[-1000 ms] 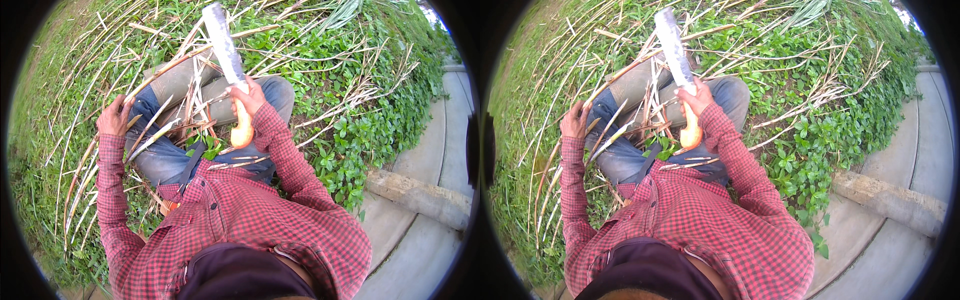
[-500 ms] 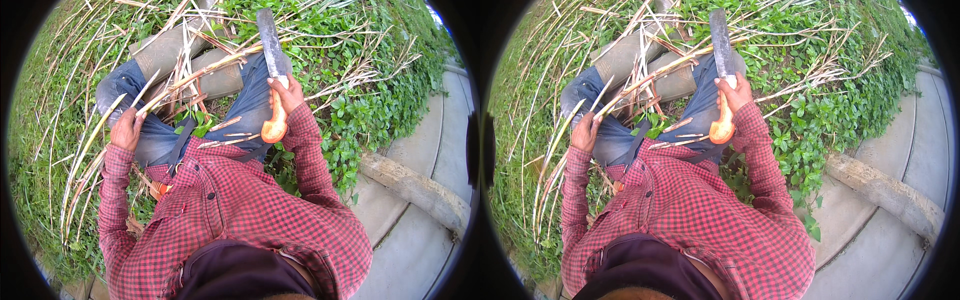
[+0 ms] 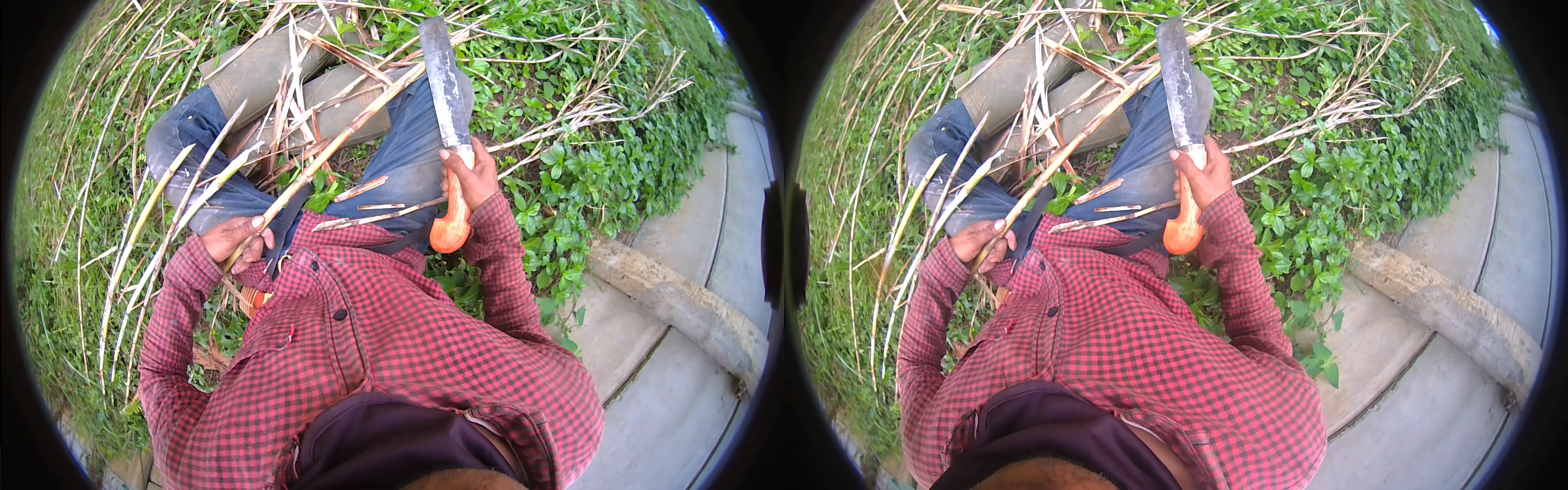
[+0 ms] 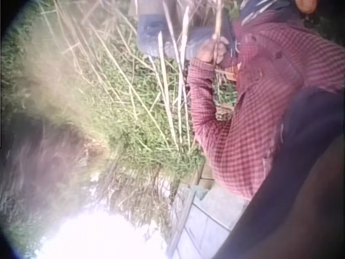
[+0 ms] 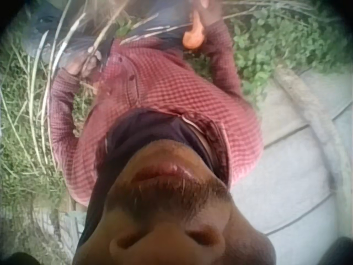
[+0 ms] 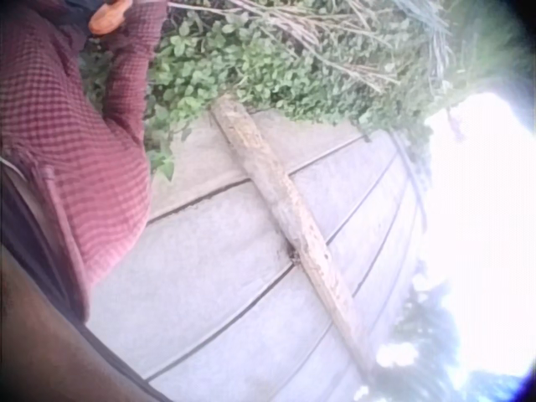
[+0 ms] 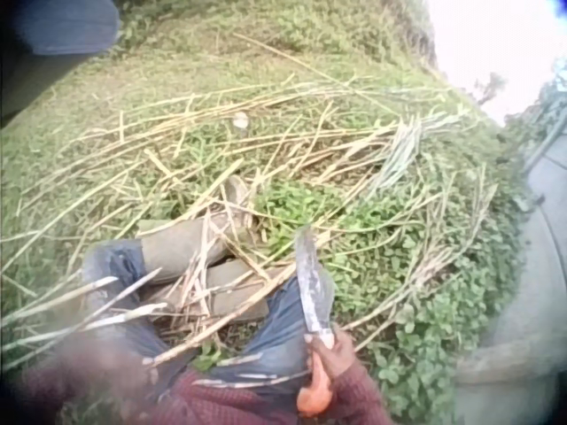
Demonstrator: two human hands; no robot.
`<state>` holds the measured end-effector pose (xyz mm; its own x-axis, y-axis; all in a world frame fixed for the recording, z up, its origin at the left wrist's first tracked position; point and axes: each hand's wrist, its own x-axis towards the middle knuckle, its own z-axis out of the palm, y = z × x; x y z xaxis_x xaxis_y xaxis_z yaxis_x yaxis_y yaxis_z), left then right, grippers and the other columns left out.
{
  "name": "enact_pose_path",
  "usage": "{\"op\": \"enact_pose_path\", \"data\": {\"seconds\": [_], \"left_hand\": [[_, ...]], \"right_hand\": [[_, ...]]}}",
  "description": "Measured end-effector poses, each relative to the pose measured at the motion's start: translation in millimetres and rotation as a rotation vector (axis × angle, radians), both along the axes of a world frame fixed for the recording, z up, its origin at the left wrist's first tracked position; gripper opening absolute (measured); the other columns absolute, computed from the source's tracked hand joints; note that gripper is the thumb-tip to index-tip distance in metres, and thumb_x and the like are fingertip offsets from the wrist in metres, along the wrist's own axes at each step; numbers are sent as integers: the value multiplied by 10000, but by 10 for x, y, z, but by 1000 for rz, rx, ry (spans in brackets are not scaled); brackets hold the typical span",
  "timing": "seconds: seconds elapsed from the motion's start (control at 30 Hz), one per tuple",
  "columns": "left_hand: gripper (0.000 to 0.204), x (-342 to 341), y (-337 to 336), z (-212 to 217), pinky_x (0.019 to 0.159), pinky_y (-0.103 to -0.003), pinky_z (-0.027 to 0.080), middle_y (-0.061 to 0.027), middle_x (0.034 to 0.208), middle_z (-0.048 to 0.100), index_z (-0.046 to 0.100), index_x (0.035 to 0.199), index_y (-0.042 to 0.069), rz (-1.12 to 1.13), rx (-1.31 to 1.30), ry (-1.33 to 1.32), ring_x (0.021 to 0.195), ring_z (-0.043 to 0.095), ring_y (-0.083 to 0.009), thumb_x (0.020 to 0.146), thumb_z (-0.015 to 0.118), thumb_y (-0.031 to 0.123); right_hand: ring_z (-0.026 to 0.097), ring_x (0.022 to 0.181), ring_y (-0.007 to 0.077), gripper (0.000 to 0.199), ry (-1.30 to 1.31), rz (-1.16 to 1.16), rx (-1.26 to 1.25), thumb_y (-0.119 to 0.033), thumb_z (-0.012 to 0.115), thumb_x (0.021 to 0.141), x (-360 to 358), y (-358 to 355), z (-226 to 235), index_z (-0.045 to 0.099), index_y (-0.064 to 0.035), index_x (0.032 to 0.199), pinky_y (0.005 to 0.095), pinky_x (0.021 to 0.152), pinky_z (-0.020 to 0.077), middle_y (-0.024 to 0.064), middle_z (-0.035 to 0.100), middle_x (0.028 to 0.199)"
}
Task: The person sits on the ground and uses a knife to cut long, thin sticks into smaller pieces. They hold the sticks with one hand and repeatedly slice them with the knife, dropping the cut pieces onto the ground.
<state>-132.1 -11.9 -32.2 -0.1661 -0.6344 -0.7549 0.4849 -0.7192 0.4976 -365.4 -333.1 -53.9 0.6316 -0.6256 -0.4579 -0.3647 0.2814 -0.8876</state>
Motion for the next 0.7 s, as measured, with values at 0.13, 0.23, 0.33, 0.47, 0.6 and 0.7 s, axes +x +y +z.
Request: {"op": "enact_pose_path", "data": {"seconds": [0.13, 0.23, 0.33, 0.47, 0.6, 0.7], "left_hand": [[367, -171, 100, -263, 372, -197, 245, 50, 534, 341, 486, 779, 65, 53, -2, -106, 436, 339, -53, 908, 430, 404], [346, -335, 115, -364, 441, -268, 326, -13, 537, 431, 504, 767, 43, 37, -124, -527, 434, 414, -143, 905, 453, 356], [308, -518, 67, -325, 504, -356, 386, -152, 608, 532, 534, 832, 26, -36, -187, -1096, 538, 529, -323, 898, 460, 317], [260, -555, 19, -280, 538, -444, 400, -218, 636, 541, 544, 886, 40, -108, -97, -1252, 647, 550, -407, 878, 482, 293], [235, -586, 40, -388, 526, -470, 395, -207, 612, 546, 534, 865, 61, -117, -57, -1305, 627, 544, -417, 870, 494, 292], [232, -625, 39, -331, 524, -478, 399, -213, 618, 553, 520, 858, 70, -72, -46, -1340, 629, 547, -420, 868, 495, 301]], "right_hand": [[514, 435, 126, 303, 29, 20, 11, -190, 643, 779, 4, -104, 91, 473, -2, 947, 259, 398, 437, 33, 505, 600], [512, 424, 131, 315, 58, 47, 0, -210, 641, 784, 80, -351, 157, 476, -11, 963, 267, 383, 438, 37, 505, 597], [515, 424, 133, 328, 97, 68, -68, -227, 648, 777, 208, -660, 143, 479, -19, 966, 271, 384, 450, 40, 503, 599], [500, 417, 131, 350, 58, 86, -111, -218, 658, 777, 392, -1051, 123, 466, -21, 995, 262, 382, 441, 35, 510, 603], [499, 421, 125, 368, 82, 134, -194, -202, 664, 770, 502, -1239, 215, 465, -20, 1019, 260, 386, 440, 28, 509, 599], [501, 420, 123, 397, 83, 186, -173, -158, 673, 752, 427, -1183, 256, 465, -11, 1056, 261, 387, 436, 28, 518, 596]]}}
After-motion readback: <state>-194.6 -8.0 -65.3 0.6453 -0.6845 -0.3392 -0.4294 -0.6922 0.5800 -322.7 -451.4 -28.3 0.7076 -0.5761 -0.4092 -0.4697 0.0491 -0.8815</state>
